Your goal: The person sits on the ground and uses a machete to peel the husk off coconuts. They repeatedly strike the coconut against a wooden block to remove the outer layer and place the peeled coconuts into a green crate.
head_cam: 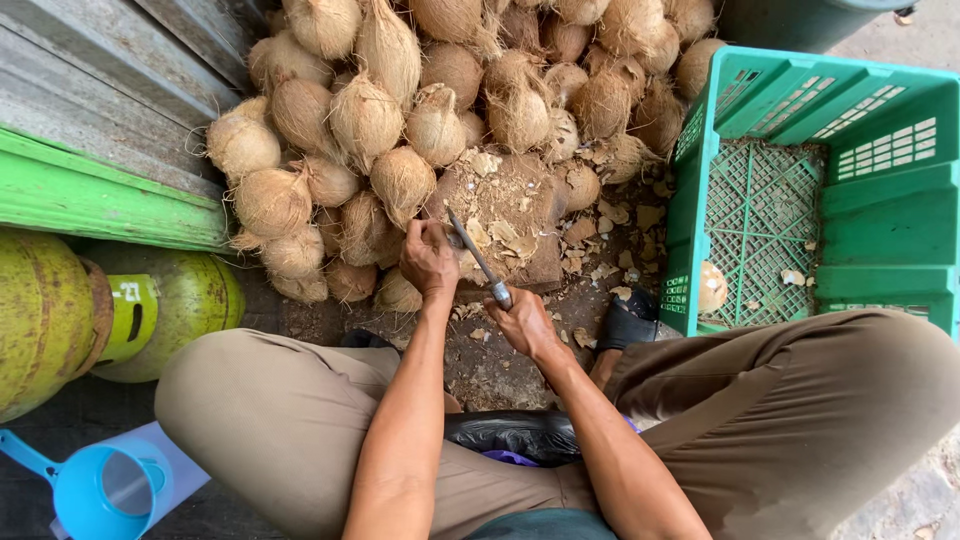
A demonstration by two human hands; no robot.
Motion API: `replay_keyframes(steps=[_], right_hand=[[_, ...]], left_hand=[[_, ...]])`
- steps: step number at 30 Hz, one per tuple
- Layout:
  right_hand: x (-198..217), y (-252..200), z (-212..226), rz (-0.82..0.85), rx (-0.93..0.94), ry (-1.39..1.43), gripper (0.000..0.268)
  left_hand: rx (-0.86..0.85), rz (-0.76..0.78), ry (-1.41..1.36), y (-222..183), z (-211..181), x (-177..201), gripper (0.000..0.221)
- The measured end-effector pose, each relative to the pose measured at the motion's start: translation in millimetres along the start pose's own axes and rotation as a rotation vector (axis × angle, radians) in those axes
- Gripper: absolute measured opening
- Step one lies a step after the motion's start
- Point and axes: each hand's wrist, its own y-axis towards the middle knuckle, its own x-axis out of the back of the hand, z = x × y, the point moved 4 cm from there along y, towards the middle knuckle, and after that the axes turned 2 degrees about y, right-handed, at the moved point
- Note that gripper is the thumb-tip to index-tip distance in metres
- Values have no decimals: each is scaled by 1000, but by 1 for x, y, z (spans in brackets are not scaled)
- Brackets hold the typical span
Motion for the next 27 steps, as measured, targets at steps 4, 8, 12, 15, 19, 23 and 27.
replay_keyframes(steps=[4, 8, 12, 15, 19, 23, 27], right_hand=[[9, -8, 8, 28, 4, 135, 30], [5, -11, 9, -97, 82, 104, 36], [-5, 0, -10, -158, 99, 135, 43], [-18, 6, -29, -1, -8, 142, 35], [-8, 11, -19, 19, 76, 145, 34], [2, -20, -6, 165, -84, 269, 28], [22, -25, 20, 107, -126, 278, 24]], left_hand=[[-52, 35, 64, -2, -7, -10, 23], [-148, -20, 131, -8, -12, -13, 31], [-189, -55, 127, -10, -6, -18, 32], [-258, -27, 103, -16, 1, -16, 30], [-231, -44, 92, -7, -2, -16, 23], [-172, -28, 112, -20, 2, -6, 30], [-260, 14, 81, -9, -11, -10, 34]])
